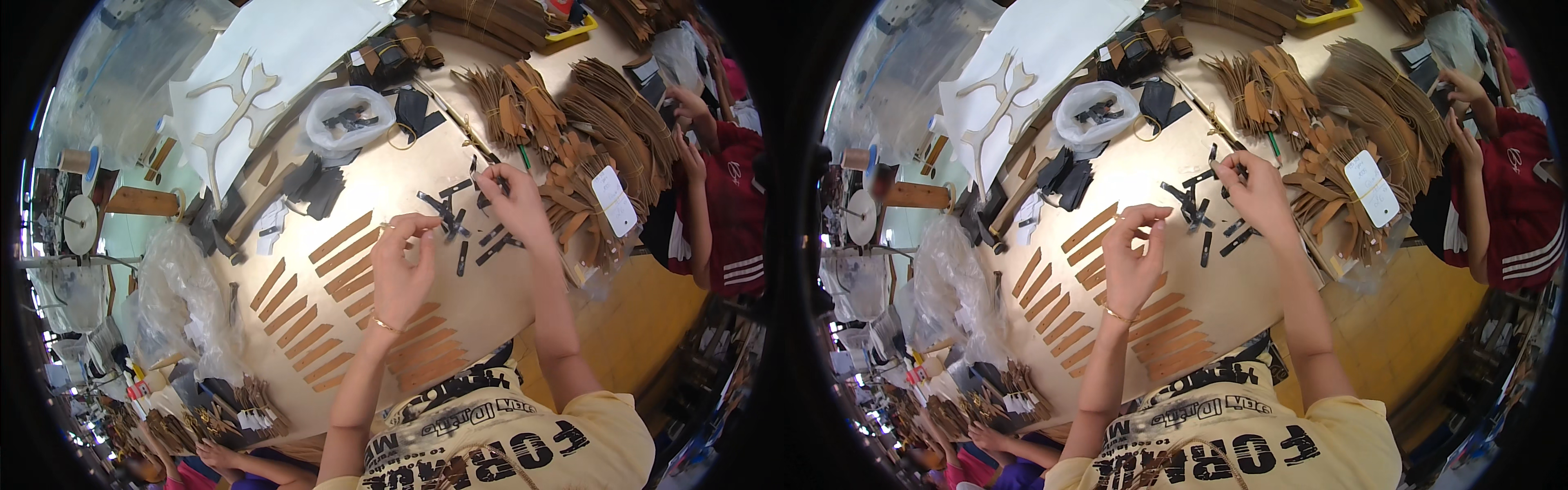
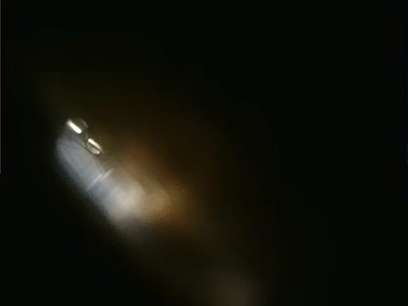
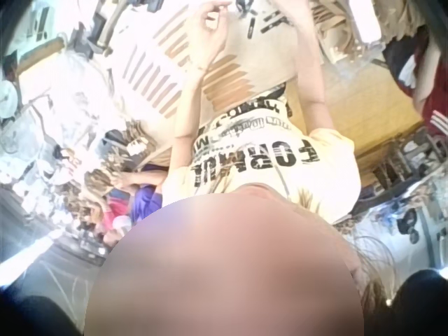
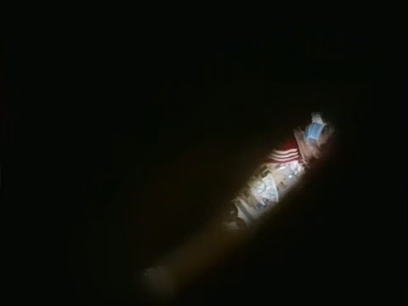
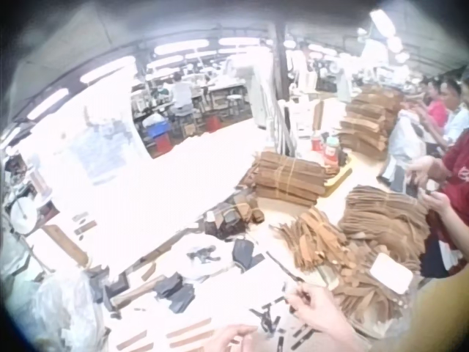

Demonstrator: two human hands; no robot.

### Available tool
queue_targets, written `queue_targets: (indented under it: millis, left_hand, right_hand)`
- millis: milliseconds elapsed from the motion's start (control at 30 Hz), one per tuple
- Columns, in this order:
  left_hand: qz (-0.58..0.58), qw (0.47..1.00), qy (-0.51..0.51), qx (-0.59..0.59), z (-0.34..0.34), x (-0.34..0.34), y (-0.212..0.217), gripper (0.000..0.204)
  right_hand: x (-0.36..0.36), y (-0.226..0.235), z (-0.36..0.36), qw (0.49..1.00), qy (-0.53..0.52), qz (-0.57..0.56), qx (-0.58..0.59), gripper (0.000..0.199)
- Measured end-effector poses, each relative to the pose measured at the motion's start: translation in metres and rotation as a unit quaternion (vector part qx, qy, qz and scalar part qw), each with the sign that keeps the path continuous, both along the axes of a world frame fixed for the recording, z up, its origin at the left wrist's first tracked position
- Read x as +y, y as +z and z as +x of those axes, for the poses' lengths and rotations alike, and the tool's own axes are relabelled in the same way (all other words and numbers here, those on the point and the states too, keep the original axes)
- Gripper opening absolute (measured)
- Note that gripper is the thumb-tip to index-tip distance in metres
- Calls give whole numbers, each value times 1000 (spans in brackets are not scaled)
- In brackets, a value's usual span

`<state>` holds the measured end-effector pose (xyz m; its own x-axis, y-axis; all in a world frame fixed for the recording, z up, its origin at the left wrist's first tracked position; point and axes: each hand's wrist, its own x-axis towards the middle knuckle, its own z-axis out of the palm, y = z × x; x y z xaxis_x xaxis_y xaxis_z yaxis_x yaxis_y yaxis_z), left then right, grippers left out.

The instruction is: The person separates a bundle of light-brown leather pieces and arranges them in two parallel rows on the table. Then the person picks up small black leather strips and places them in a separate pile. The task is performed by hand without tools.

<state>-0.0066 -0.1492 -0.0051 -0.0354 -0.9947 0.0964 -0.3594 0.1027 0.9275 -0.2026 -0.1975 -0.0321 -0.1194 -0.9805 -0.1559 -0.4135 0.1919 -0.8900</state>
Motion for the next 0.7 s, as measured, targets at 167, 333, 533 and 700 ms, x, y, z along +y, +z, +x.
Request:
queue_targets:
  millis: [167, 333, 533, 700]
  left_hand:
    - [17, 992, -8, 123, -24, 6, 10, 20]
    - [-32, 996, 16, 86, -38, 13, 14, 18]
    - [96, 976, 35, 194, -32, 10, 10, 14]
    - [126, 962, -16, 243, -19, 3, 8, 16]
  right_hand:
    - [29, 30, -5, 951, 26, 62, -302, 18]
    - [44, 35, 7, 929, 31, 65, -363, 17]
    - [54, 40, 11, 950, 51, 43, -305, 15]
    - [57, 42, 9, 951, 74, 45, -297, 13]
